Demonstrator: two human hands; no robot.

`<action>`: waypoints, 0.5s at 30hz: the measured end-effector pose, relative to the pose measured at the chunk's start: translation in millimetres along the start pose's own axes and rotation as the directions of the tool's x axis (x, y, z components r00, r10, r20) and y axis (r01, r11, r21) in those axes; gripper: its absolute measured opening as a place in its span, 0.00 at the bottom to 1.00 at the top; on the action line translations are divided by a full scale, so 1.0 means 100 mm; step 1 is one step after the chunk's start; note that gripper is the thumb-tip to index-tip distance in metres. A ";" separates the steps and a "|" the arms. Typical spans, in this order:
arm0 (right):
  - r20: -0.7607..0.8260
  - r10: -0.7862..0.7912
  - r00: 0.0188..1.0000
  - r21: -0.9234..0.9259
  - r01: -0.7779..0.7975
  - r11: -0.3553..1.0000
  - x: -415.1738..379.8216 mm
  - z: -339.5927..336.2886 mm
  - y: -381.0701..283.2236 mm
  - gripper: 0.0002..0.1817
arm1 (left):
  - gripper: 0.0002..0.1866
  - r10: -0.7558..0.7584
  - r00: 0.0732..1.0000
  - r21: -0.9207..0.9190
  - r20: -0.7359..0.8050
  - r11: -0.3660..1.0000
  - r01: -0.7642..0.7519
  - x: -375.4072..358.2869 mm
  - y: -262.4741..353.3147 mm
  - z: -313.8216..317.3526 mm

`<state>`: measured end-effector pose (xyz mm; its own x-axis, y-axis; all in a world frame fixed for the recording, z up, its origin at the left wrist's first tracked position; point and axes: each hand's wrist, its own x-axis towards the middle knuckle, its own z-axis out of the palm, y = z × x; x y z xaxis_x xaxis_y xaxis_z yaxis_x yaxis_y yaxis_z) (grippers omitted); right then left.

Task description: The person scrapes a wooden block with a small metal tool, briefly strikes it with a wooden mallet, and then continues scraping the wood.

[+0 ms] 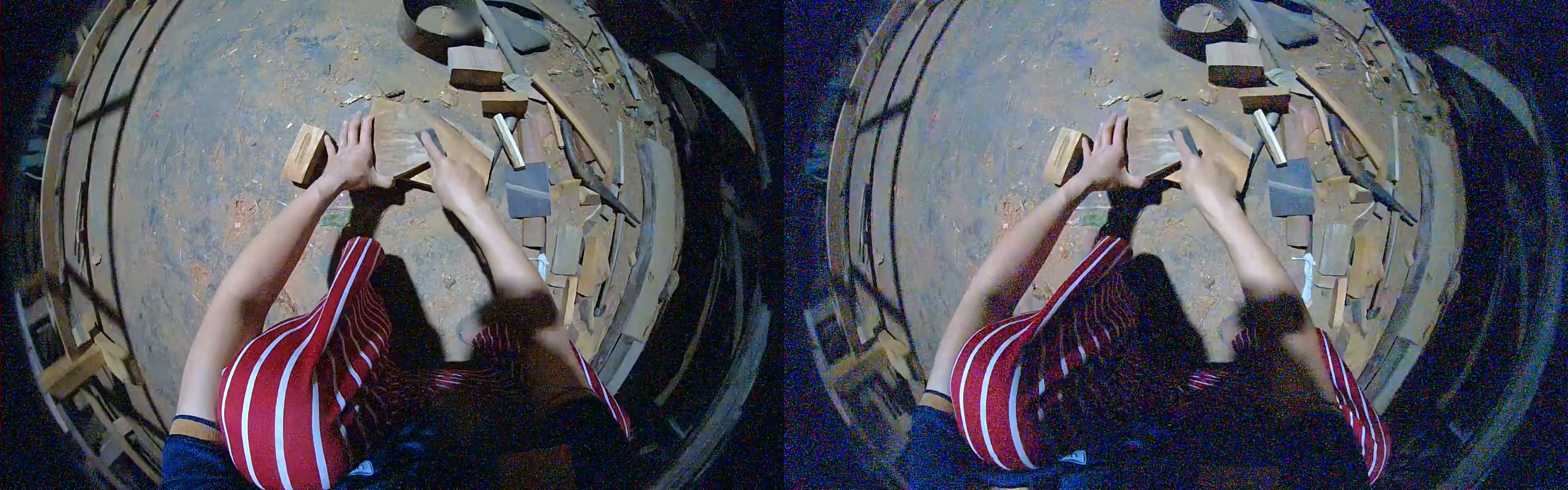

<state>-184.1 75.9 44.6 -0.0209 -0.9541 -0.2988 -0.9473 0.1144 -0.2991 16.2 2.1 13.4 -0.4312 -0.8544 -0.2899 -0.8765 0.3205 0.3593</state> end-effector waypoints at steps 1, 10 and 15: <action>0.070 0.011 0.997 0.018 -0.012 1.000 -0.12 -0.05 0.00 0.26 | 0.74 0.013 1.000 -0.004 0.000 1.000 -0.013 -0.01 0.00 -0.03; -0.168 -0.144 0.975 -0.018 0.143 0.990 0.50 -0.04 -0.02 0.24 | 0.74 0.011 0.999 0.017 0.037 1.000 -0.011 -0.01 0.01 -0.07; -0.062 -0.126 0.990 -0.025 0.125 0.992 0.10 -0.02 0.05 0.24 | 0.74 -0.005 0.999 -0.001 0.051 1.000 0.005 -0.03 0.03 -0.07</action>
<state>-189.6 66.4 42.1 0.0792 -0.9763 -0.2016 -0.9502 -0.0128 -0.3113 16.8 2.7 21.8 -0.4368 -0.8343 -0.3364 -0.8786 0.3156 0.3583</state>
